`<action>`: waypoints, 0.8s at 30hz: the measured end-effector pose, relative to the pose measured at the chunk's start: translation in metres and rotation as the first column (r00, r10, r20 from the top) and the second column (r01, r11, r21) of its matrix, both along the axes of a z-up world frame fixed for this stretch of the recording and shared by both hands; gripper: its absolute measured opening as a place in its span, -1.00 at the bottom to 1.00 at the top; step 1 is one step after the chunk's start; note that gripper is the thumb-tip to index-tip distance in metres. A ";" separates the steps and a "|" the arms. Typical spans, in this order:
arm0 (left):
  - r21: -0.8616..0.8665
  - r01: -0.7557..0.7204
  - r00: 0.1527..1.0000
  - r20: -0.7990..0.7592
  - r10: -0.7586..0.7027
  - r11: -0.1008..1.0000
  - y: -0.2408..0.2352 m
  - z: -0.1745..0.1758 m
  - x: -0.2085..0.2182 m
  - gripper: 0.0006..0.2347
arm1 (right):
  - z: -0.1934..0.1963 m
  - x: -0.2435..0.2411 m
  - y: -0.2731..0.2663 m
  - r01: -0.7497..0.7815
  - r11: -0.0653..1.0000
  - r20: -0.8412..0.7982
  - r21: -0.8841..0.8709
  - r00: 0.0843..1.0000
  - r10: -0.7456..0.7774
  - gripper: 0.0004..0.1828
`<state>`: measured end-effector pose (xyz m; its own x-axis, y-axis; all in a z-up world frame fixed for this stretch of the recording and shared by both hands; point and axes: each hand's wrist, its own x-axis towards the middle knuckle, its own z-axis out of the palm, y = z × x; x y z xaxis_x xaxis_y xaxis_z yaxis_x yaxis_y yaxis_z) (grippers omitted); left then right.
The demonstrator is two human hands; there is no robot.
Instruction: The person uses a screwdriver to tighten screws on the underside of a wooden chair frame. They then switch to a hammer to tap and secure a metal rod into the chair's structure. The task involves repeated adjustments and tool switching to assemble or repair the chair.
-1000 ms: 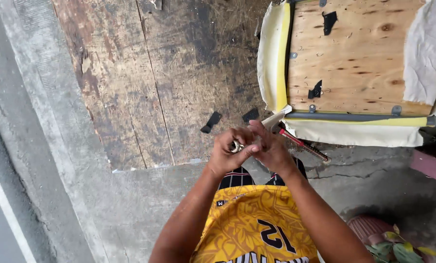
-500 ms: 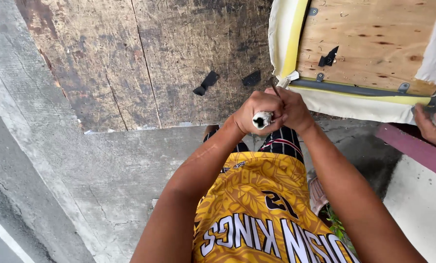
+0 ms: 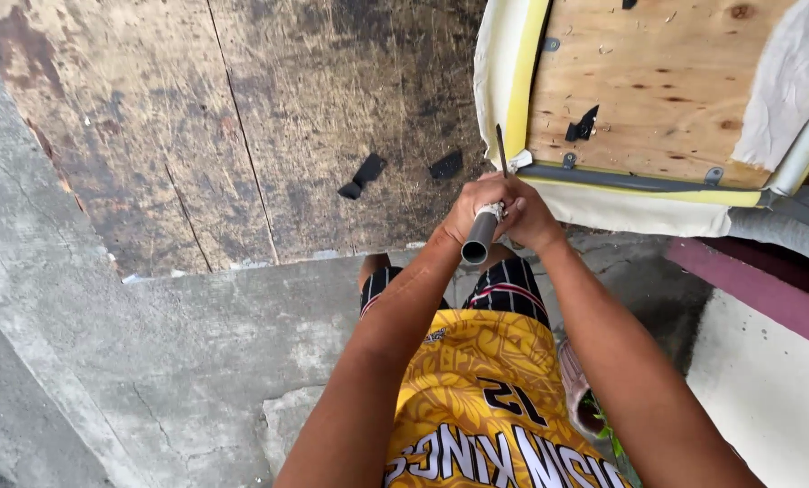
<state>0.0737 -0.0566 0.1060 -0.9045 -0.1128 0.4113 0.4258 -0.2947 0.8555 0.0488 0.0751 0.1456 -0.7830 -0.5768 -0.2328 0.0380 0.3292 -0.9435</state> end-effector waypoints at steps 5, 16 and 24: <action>-0.323 0.032 0.989 0.149 0.017 0.946 -0.037 0.056 0.007 -0.78 | -0.006 0.003 -0.002 0.213 0.977 0.327 0.025 0.922 -0.210 -0.28; -0.821 0.515 0.777 0.569 0.270 0.248 -0.205 -0.061 -0.182 -0.56 | 0.011 0.157 0.087 0.093 0.831 0.470 0.548 0.788 -0.398 -0.57; -0.817 0.569 0.764 0.487 0.424 -0.087 -0.198 -0.105 -0.341 -0.36 | -0.080 0.306 0.180 -0.166 0.693 0.663 0.702 0.509 -0.549 -0.54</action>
<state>-0.2674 -0.2548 0.0012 -0.8801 -0.0030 -0.4748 -0.1028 0.9774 0.1845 0.3544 0.2555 0.0653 -0.1066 0.1389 -0.9846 0.7617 0.6478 0.0089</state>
